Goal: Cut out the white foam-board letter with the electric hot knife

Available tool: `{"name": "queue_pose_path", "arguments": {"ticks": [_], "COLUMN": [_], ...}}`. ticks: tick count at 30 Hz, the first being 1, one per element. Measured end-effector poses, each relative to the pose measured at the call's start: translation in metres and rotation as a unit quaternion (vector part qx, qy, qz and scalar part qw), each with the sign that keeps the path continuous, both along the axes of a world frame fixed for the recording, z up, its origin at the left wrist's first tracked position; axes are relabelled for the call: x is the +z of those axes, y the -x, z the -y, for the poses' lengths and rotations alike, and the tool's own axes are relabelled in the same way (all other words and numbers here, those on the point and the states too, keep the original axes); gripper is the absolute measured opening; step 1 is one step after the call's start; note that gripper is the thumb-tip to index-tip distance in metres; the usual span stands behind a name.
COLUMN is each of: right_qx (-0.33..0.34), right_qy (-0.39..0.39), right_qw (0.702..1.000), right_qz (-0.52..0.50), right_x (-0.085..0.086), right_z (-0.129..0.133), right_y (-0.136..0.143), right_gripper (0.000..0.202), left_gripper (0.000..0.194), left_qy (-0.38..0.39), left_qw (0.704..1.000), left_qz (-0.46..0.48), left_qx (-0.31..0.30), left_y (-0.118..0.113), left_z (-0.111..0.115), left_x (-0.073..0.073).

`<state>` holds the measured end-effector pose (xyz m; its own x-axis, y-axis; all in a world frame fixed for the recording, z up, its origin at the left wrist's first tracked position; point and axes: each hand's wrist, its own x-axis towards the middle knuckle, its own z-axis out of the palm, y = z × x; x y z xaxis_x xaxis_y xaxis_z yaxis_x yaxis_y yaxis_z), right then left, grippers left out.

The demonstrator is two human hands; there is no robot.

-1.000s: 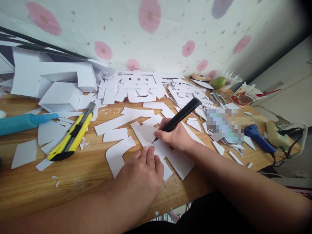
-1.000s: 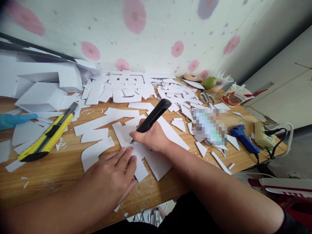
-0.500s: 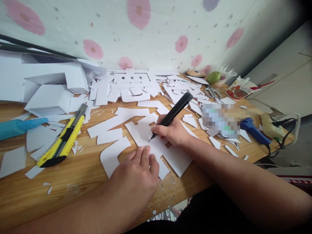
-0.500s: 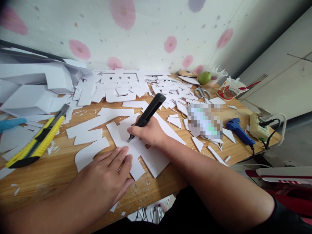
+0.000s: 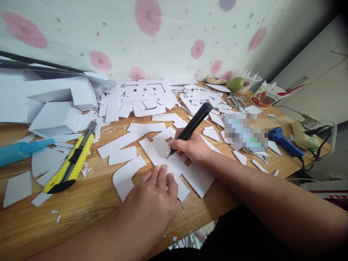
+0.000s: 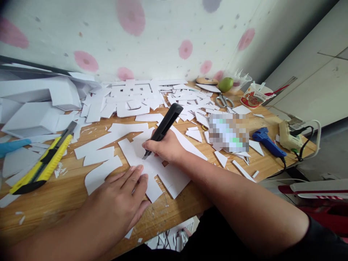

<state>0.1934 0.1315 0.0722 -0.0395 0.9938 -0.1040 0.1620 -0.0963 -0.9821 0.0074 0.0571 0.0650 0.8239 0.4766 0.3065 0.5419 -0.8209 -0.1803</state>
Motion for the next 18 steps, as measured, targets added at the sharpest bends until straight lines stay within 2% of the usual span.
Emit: {"name": "queue_pose_path", "arguments": {"ticks": [4,9,12,15,18], "right_qx": [0.004,-0.068,-0.084,-0.065,-0.05], "right_qy": [-0.015,-0.074,-0.059,-0.019,-0.017], "right_qw": [0.999,0.981,0.975,0.975,0.987], "right_qz": [-0.044,-0.166,-0.198,-0.211,-0.155], "right_x": [-0.005,-0.006,-0.001,0.001,0.0], "right_z": [0.001,0.005,0.014,0.026,0.037], "right_y": [-0.001,-0.007,-0.014,-0.02,-0.022], "right_gripper": [0.031,0.03,0.034,0.043,0.04], "left_gripper": [0.032,0.033,0.033,0.034,0.035], "left_qy": [0.002,-0.001,0.007,0.033,0.051], "left_qw": [1.0,1.0,1.0,0.999,0.998], "left_qz": [-0.014,-0.02,-0.012,-0.018,-0.023], "left_qx": [-0.002,-0.01,-0.014,-0.009,-0.001], "left_y": [0.0,0.002,0.002,0.002,0.001], "left_z": [-0.001,-0.002,-0.002,-0.002,-0.002], "left_x": [0.002,0.007,0.009,0.009,0.007]}}
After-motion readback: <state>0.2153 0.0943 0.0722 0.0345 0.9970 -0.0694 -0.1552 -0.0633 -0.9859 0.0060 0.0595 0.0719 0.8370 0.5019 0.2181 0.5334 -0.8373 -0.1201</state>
